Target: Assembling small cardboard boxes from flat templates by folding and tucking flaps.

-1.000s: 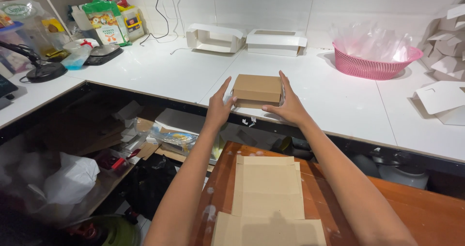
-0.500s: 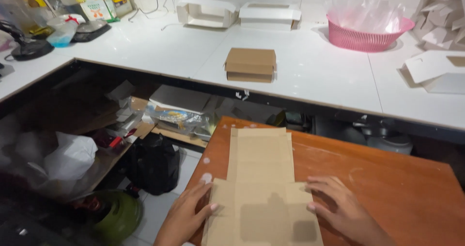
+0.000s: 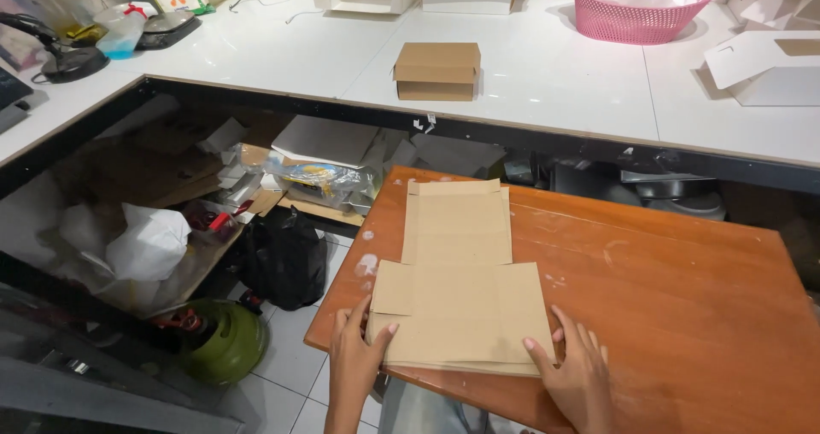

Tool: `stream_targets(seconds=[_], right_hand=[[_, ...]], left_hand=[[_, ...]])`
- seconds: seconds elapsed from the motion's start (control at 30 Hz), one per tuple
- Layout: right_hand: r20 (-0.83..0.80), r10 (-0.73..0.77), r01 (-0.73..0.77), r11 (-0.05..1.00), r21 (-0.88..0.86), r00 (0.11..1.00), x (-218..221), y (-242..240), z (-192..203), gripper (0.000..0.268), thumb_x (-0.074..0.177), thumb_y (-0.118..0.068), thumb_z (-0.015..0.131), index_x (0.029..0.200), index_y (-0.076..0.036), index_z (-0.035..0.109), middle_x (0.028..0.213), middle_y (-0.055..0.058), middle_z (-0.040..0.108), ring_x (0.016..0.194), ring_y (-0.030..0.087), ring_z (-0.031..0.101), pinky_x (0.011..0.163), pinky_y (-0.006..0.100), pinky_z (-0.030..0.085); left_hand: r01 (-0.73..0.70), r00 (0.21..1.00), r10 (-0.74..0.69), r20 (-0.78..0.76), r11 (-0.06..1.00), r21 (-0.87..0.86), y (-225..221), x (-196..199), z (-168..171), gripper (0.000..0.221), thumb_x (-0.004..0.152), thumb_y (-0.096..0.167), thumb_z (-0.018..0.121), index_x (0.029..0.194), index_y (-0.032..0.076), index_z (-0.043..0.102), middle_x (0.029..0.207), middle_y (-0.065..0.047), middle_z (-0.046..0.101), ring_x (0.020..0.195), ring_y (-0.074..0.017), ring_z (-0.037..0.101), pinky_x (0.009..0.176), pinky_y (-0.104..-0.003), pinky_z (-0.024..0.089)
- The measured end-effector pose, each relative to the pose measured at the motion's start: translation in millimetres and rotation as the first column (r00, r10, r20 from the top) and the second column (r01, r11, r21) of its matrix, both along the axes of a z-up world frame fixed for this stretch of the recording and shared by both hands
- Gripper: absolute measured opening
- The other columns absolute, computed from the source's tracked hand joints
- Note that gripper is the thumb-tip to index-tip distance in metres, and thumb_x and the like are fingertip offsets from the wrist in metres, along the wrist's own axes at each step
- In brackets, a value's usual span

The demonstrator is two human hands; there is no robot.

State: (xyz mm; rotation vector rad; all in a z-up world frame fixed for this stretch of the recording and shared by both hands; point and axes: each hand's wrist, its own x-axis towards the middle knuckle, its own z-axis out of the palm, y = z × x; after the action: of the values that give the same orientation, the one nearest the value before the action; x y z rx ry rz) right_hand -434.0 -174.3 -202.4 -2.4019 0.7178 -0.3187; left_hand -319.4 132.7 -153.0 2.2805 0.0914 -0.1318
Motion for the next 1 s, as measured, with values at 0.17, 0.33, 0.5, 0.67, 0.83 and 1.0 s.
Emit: stream_targets(seconds=[0.17, 0.33, 0.5, 0.67, 0.83, 1.0], right_hand=[[0.089, 0.092, -0.085, 0.993, -0.081, 0.992, -7, 3, 2, 0.054, 0.085, -0.050, 0.068, 0.134, -0.028, 0.064, 0.087, -0.006, 0.061, 0.090, 0.019, 0.059, 0.092, 0.036, 0.040], [0.223, 0.031, -0.067, 0.986, 0.154, 0.974, -12, 7, 8, 0.046, 0.083, -0.032, 0.078, 0.126, -0.019, 0.073, 0.079, -0.005, 0.060, 0.073, 0.015, 0.053, 0.083, 0.030, 0.044], [0.256, -0.079, -0.028, 0.921, 0.389, 0.963, -14, 9, 12, 0.047, 0.083, -0.024, 0.079, 0.128, -0.011, 0.076, 0.074, -0.002, 0.062, 0.063, 0.011, 0.053, 0.074, 0.025, 0.049], [0.372, -0.197, 0.104, 0.961, 0.255, 0.907, -14, 9, -10, 0.042, 0.092, -0.026, 0.075, 0.132, -0.013, 0.076, 0.066, 0.001, 0.060, 0.061, 0.011, 0.053, 0.077, 0.024, 0.048], [0.323, -0.145, 0.119, 0.988, 0.098, 0.935, -21, 8, -7, 0.021, 0.095, -0.032, 0.071, 0.111, -0.024, 0.081, 0.059, -0.003, 0.043, 0.056, 0.013, 0.044, 0.068, 0.026, 0.042], [0.468, -0.177, 0.082, 0.973, 0.218, 0.866, -41, 13, 27, 0.019, 0.103, -0.026, 0.064, 0.116, -0.021, 0.078, 0.060, -0.008, 0.039, 0.053, 0.004, 0.031, 0.053, 0.018, 0.026]], left_hand=[[-0.039, 0.996, 0.050, 0.069, 0.987, -0.154, 0, -3, -9, 0.060, 0.086, 0.032, 0.074, 0.144, 0.021, 0.062, 0.108, -0.002, 0.056, 0.104, -0.0163, 0.063, 0.095, -0.032, 0.052], [-0.027, 0.978, 0.061, 0.202, 0.986, -0.166, -3, -2, -13, 0.050, 0.086, 0.021, 0.073, 0.136, 0.023, 0.068, 0.107, -0.002, 0.059, 0.109, -0.0179, 0.056, 0.097, -0.034, 0.051], [-0.015, 0.979, 0.059, 0.197, 0.976, -0.218, -10, -5, 8, 0.043, 0.085, 0.025, 0.071, 0.127, 0.023, 0.068, 0.115, 0.002, 0.071, 0.118, -0.0185, 0.055, 0.098, -0.035, 0.050], [0.047, 0.999, -0.050, -0.002, 0.959, -0.280, -10, -2, 40, 0.050, 0.087, 0.021, 0.067, 0.136, 0.028, 0.059, 0.108, 0.006, 0.068, 0.089, -0.0097, 0.062, 0.083, -0.029, 0.050], [-0.032, 0.999, 0.029, -0.013, 0.958, -0.284, -10, 0, 39, 0.049, 0.088, 0.023, 0.063, 0.137, 0.024, 0.062, 0.099, 0.003, 0.067, 0.087, -0.0109, 0.062, 0.085, -0.028, 0.052], [-0.010, 1.000, 0.006, -0.021, 0.980, -0.201, -7, -18, 41, 0.060, 0.087, 0.038, 0.057, 0.146, 0.029, 0.056, 0.123, 0.002, 0.060, 0.118, -0.0138, 0.057, 0.103, -0.034, 0.047]])
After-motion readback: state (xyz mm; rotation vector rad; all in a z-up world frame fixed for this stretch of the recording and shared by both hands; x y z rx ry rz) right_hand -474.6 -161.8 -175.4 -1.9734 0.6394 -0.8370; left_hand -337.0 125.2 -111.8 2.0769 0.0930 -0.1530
